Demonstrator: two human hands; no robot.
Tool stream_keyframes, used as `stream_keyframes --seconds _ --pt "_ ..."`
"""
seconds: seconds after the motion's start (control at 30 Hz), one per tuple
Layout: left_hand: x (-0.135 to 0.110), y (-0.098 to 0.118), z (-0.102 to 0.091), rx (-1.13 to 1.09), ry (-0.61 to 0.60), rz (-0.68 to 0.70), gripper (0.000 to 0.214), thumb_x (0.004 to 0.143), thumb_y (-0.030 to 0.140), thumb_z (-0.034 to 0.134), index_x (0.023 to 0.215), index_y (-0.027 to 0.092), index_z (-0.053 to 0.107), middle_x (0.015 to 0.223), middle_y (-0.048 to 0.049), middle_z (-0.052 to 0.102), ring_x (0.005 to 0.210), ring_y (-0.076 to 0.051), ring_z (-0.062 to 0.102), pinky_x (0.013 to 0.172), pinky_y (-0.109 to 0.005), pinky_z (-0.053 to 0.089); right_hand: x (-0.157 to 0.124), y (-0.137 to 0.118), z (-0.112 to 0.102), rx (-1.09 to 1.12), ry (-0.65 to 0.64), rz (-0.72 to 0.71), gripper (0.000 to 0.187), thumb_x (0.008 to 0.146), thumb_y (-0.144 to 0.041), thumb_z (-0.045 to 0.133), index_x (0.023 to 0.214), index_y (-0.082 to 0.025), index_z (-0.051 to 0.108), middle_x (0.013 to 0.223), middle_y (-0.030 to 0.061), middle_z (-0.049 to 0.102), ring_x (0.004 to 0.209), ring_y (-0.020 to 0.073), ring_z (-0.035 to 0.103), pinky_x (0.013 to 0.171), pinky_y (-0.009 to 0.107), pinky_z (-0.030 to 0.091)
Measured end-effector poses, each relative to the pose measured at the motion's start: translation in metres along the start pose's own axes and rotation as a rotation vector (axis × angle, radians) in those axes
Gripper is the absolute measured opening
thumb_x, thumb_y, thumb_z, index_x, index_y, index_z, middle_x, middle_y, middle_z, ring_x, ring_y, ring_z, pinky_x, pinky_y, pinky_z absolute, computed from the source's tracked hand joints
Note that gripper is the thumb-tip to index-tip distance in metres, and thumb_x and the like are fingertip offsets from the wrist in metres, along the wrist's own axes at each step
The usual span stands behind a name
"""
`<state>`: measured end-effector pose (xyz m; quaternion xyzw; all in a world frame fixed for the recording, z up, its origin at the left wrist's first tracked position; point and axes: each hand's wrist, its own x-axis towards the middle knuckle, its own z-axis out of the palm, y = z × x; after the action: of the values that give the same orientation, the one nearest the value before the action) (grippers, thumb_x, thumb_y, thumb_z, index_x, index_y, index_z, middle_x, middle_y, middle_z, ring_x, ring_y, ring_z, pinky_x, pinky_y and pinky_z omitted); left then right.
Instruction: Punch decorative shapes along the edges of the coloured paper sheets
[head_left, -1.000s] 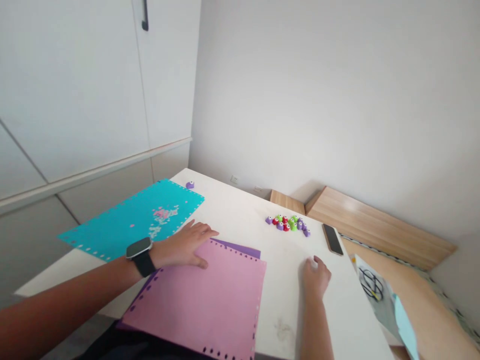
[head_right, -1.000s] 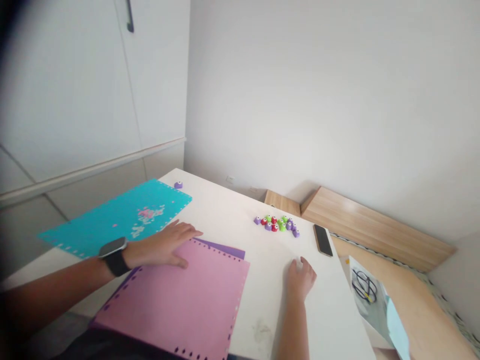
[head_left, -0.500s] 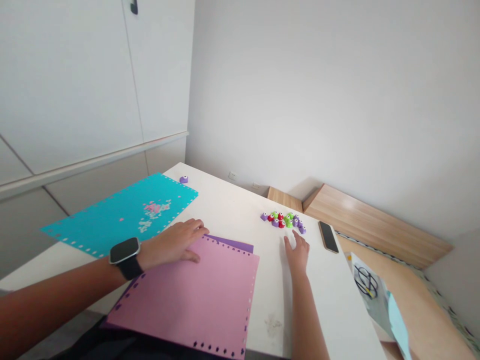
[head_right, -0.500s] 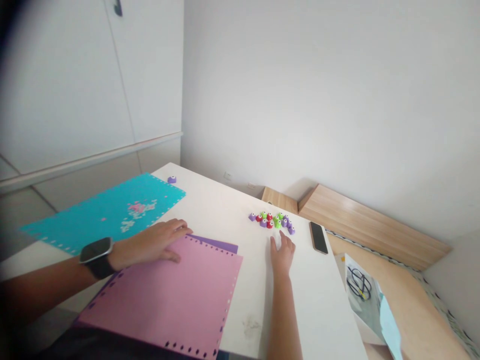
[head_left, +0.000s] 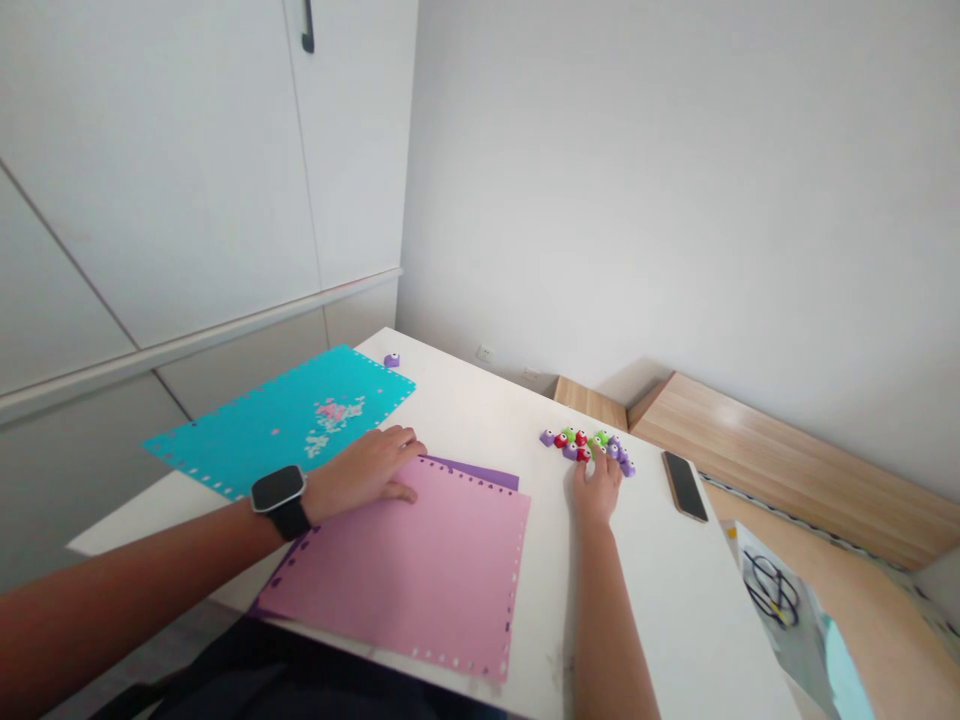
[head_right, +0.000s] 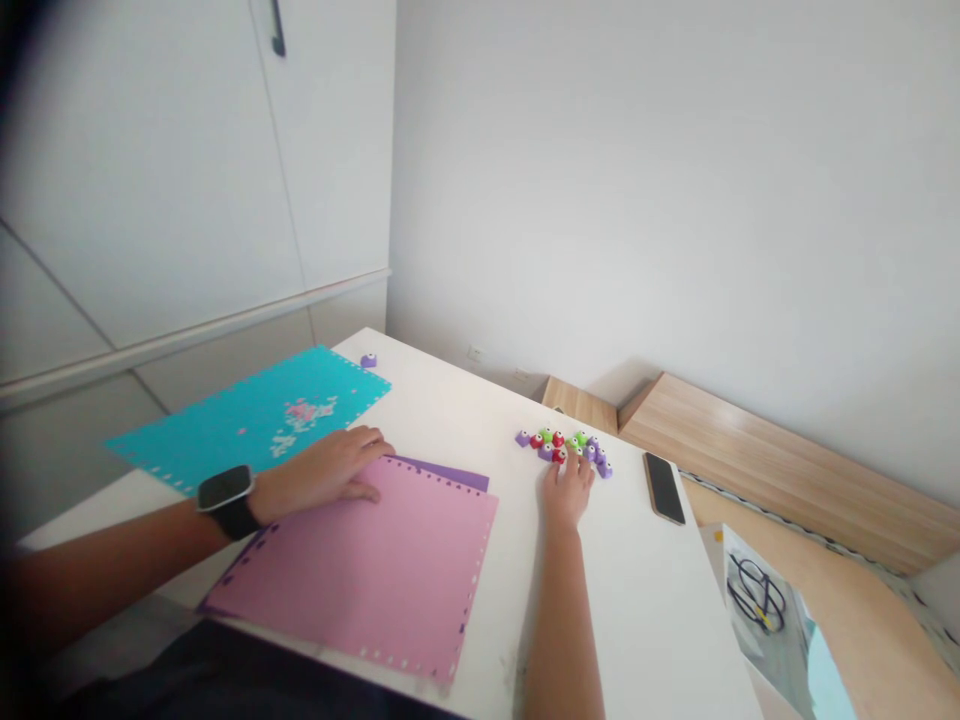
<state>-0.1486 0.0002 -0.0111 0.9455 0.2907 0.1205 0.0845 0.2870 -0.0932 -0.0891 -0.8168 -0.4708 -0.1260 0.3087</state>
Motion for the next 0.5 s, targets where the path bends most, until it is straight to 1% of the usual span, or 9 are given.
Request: stream_keyframes --seconds 0.1,0.2,0.33,0.43,0.5 --pt "0.003 -0.001 0.000 0.038 0.007 0.019 0.050 0.082 0.061 0.072 0.113 0.021 0.066 0.104 -0.0098 0.064 0.100 -0.030 0.060 0.089 -0.037 0.040 -0.001 -0.003 0.002 0.017 -0.016 -0.036 0.051 0.092 -0.029 0.038 0.136 -0.013 0.058 0.134 0.0195 0.056 0.127 0.0334 0.046 0.109 0.046 0.032" --pt "0.007 0.001 -0.001 0.064 -0.014 0.040 0.044 0.081 0.058 0.075 0.104 0.022 0.067 0.100 -0.0090 0.065 0.098 -0.030 0.061 0.087 -0.038 0.040 0.000 -0.004 0.006 0.029 -0.040 -0.038 0.050 0.090 -0.027 0.040 0.134 -0.011 0.059 0.138 0.0205 0.054 0.128 0.0344 0.045 0.110 0.047 0.032" --pt "0.011 0.003 -0.001 0.053 -0.068 0.040 0.031 0.085 0.047 0.075 0.101 0.022 0.066 0.095 -0.0072 0.070 0.093 -0.029 0.064 0.083 -0.036 0.039 0.000 -0.003 0.008 0.062 -0.066 -0.002 0.048 0.088 -0.027 0.043 0.130 -0.014 0.061 0.130 0.0198 0.061 0.123 0.0350 0.050 0.107 0.047 0.035" --pt "0.012 0.002 -0.003 -0.008 -0.123 -0.009 0.015 0.091 0.036 0.067 0.099 0.023 0.066 0.089 -0.0053 0.073 0.087 -0.027 0.067 0.075 -0.032 0.039 -0.002 0.000 0.005 0.109 -0.061 0.029 0.046 0.087 -0.030 0.045 0.127 -0.015 0.063 0.123 0.0194 0.065 0.118 0.0346 0.054 0.103 0.046 0.039" --pt "0.015 0.000 -0.008 -0.076 -0.138 -0.040 0.013 0.096 0.035 0.059 0.096 0.024 0.067 0.086 -0.0044 0.073 0.083 -0.025 0.068 0.070 -0.029 0.038 -0.003 0.004 0.002 0.138 -0.043 0.051 0.044 0.088 -0.034 0.047 0.123 -0.015 0.064 0.118 0.0182 0.067 0.112 0.0331 0.059 0.098 0.045 0.044"
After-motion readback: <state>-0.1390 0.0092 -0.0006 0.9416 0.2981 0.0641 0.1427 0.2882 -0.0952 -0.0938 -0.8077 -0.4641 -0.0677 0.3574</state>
